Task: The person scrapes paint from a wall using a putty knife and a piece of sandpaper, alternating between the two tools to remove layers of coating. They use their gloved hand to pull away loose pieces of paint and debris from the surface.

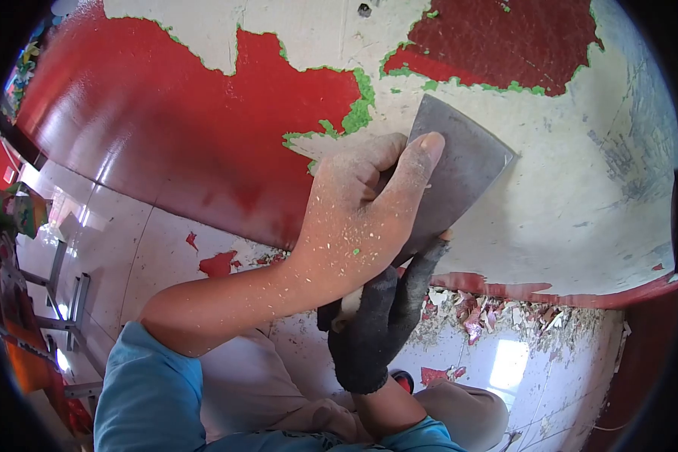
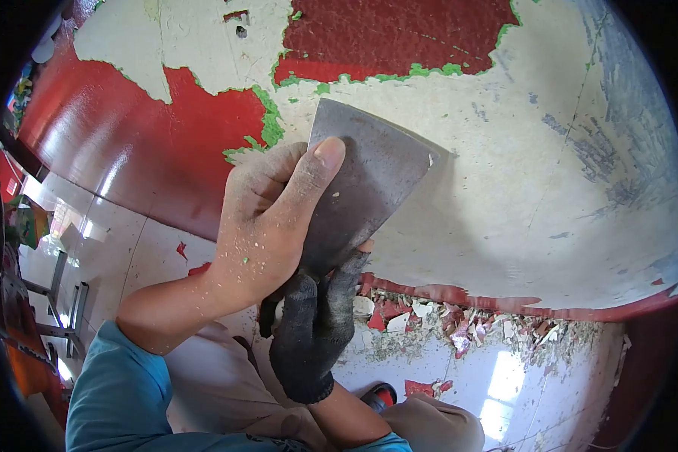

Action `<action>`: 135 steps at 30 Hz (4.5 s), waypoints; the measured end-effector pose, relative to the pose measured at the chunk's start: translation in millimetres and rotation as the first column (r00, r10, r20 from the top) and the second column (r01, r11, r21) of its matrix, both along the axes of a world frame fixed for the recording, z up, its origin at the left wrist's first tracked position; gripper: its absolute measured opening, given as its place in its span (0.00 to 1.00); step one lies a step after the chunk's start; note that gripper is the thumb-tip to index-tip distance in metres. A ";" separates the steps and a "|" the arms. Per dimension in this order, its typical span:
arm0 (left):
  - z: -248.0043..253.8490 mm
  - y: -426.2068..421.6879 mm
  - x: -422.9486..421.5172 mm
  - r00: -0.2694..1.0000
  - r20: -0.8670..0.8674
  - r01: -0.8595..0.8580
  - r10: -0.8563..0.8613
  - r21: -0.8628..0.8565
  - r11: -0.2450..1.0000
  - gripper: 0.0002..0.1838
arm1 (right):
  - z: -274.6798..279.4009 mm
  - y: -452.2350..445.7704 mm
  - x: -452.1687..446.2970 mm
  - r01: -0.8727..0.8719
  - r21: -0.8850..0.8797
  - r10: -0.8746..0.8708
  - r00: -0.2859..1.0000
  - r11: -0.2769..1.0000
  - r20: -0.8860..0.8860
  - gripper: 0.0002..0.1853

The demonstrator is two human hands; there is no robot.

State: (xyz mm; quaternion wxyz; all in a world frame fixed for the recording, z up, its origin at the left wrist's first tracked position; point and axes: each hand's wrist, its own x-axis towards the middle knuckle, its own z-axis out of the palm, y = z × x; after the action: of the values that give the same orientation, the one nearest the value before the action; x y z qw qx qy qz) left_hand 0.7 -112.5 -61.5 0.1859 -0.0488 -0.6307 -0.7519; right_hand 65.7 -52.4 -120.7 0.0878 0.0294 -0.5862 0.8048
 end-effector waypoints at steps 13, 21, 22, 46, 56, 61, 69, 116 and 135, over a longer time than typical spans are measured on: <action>11.1 3.7 5.1 1.000 0.023 -0.016 0.013 0.124 0.992 0.21 | 18.0 -2.7 6.8 -0.004 0.021 0.005 1.000 1.000 -0.018 0.32; 10.1 -3.9 1.7 0.999 0.048 0.019 -0.021 0.030 0.999 0.21 | 12.1 3.3 3.0 -0.142 -0.138 0.148 0.989 0.980 0.031 0.34; 10.4 -4.4 2.0 0.998 0.062 0.016 -0.017 0.007 1.000 0.22 | 11.4 3.9 1.7 -0.139 -0.109 0.141 0.990 0.984 0.013 0.35; 5.2 -6.7 -0.6 0.999 0.034 -0.023 0.027 -0.096 0.995 0.21 | 9.6 -0.9 -1.0 0.024 0.128 -0.014 0.997 0.992 -0.076 0.32; 6.5 -6.6 -3.3 0.997 0.002 -0.071 0.072 -0.142 0.987 0.24 | 23.2 8.4 5.2 -0.128 -0.145 0.136 0.990 0.981 0.047 0.32; 17.7 -9.4 -2.2 0.998 0.060 -0.009 0.019 -0.160 0.987 0.21 | 25.3 11.7 -1.1 -0.121 -0.107 0.125 0.991 0.987 0.039 0.32; 8.4 -9.8 1.3 0.992 0.073 -0.078 0.106 -0.315 0.946 0.23 | -7.7 -2.9 -6.6 -0.081 -0.151 0.061 0.990 0.985 -0.129 0.33; 20.8 -0.9 -10.7 0.999 0.040 -0.011 0.016 -0.134 0.991 0.22 | 28.6 21.4 -7.6 -0.101 -0.110 0.100 0.995 0.989 -0.013 0.30; 38.3 12.8 -17.1 0.945 -0.250 -0.249 0.213 -0.121 0.961 0.26 | 40.0 33.7 -20.9 -0.105 0.035 0.109 0.979 0.994 -0.170 0.28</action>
State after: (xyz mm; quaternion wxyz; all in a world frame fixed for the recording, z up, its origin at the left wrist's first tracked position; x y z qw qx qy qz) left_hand -16.4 -99.7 -23.2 0.3418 -0.0766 -0.6606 -0.6641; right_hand 44.8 -18.7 -80.7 0.0941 0.1313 -0.5843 0.7953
